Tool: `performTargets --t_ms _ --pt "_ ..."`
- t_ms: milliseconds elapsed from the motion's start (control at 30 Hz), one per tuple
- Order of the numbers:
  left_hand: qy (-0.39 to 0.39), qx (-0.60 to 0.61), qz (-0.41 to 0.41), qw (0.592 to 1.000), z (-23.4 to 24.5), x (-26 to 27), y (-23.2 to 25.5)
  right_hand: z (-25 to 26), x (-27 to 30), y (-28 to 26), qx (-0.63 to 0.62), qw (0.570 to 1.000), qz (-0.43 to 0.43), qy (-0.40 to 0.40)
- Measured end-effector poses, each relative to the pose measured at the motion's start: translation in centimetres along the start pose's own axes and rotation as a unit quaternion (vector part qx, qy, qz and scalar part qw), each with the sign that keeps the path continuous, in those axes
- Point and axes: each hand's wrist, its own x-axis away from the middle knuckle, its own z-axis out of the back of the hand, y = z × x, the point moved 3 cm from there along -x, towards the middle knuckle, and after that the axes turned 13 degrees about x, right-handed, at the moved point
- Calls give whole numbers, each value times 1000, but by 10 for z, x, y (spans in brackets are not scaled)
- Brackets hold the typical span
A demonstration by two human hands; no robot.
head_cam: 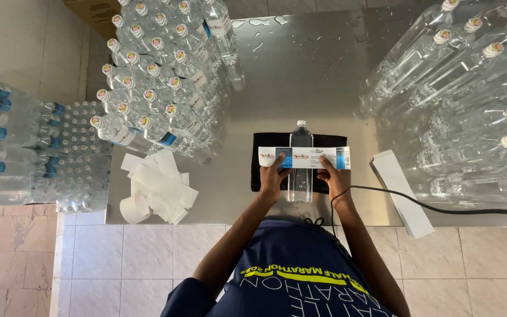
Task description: Manually applying labels to plastic water bottles at a production workstation
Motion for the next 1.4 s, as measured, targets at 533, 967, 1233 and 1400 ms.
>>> performTargets --t_ms 533,967,1233,1400 --pt "62 -138 -101 983 48 -103 -63 -14 -47 -5 -62 998 19 26" --pt "91 -169 -63 979 49 -92 -62 -6 -58 30 -68 997 -7 26" --pt "103 -165 -49 980 42 -77 -54 -9 -47 23 -70 996 -20 44" --pt "101 -149 -55 982 43 -76 -52 -9 -47 22 -56 997 -32 37"
